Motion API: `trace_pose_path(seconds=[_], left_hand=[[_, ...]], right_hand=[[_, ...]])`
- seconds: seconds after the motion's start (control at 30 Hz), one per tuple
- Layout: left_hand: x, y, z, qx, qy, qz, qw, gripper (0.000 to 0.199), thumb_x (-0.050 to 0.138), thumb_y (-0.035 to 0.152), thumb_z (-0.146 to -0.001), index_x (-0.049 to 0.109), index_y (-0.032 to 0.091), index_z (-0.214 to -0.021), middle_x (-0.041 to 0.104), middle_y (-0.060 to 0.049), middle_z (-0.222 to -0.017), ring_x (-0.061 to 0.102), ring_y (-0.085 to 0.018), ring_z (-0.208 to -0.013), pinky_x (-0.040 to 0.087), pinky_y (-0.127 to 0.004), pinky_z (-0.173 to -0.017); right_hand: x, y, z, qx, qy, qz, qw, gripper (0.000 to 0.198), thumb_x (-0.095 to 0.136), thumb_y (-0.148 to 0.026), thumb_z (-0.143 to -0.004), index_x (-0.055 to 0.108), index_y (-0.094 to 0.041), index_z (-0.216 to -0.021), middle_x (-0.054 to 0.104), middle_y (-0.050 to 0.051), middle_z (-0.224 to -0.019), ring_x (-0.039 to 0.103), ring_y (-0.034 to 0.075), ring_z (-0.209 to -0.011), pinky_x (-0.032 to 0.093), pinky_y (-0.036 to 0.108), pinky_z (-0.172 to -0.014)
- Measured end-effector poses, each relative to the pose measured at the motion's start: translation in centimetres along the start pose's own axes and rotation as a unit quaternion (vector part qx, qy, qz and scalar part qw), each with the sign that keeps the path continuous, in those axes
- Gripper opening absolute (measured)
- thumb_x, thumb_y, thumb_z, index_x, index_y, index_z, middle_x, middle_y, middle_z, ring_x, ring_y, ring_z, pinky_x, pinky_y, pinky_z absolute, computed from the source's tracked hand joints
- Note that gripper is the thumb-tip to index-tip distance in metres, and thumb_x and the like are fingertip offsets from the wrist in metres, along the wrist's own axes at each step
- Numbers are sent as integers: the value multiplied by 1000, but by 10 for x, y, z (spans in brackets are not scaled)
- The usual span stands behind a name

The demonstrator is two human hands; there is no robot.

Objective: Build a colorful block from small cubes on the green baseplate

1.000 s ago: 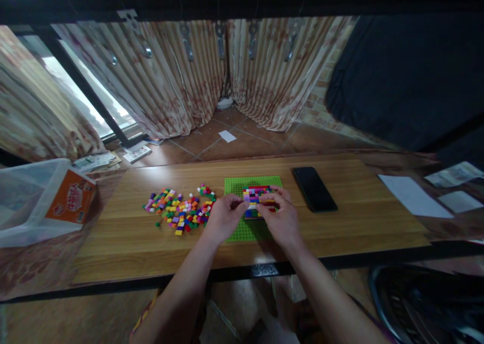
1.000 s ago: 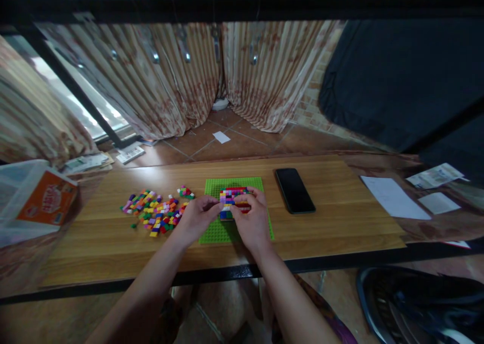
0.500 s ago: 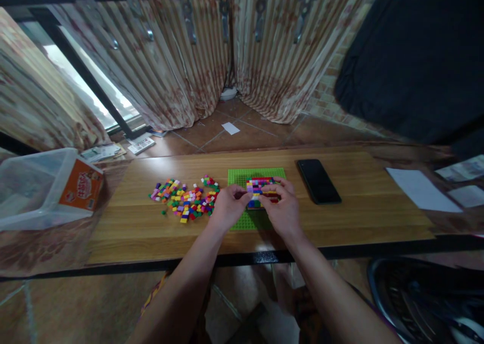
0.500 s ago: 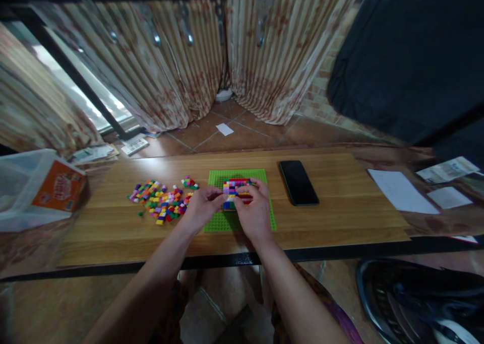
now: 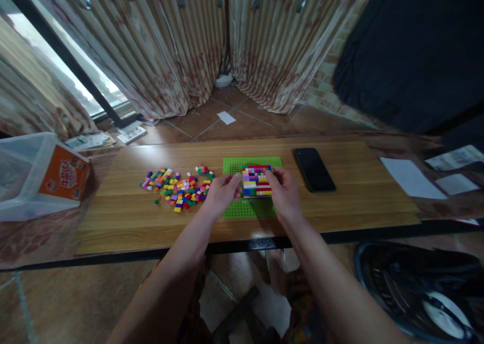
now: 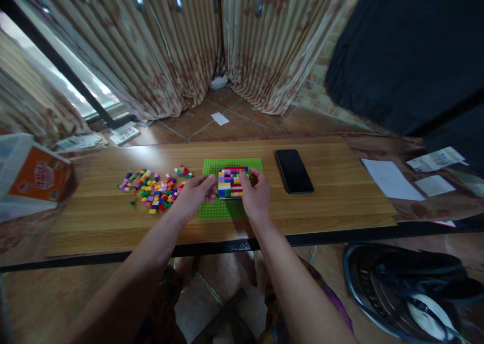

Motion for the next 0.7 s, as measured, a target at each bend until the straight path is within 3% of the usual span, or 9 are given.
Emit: trace_pose_path(seconds=[0.27,0.47,0.7], left_hand=[[3,-8,-7,44,9,-108,993,35,61,50,-79,55,18,-66,53,2,-54,50,-11,-46,40,-23,-46],[2,-6,-5,126,22,-227,965,34,55,45,-84,56,17,-64,54,2,-52,50,-12,-51,33,-23,-49],[7,-2,3,166,64,-286,942,23,55,35,-86,62,17,-74,63,-3,-66,55,-14,-60,36,-25,-57]], right_hand=[[9,-6,12,-46,1,97,994,61,62,-52,-80,51,-15,-128,63,16,-120,60,28,-110,48,45,-93],[9,-8,15,-40,-14,113,993,67,63,-53,-80,48,-14,-132,62,18,-120,59,29,-111,47,46,-93],[9,-8,18,-82,2,118,990,63,61,-55,-81,51,-16,-128,63,16,-118,60,28,-108,48,46,-92]])
Point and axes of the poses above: each hand's wrist, its own z-axis away from the middle knuckle, its own x-axis out of the palm, y = z × x, the point moved 1 cm from there along -z, towards the middle knuckle
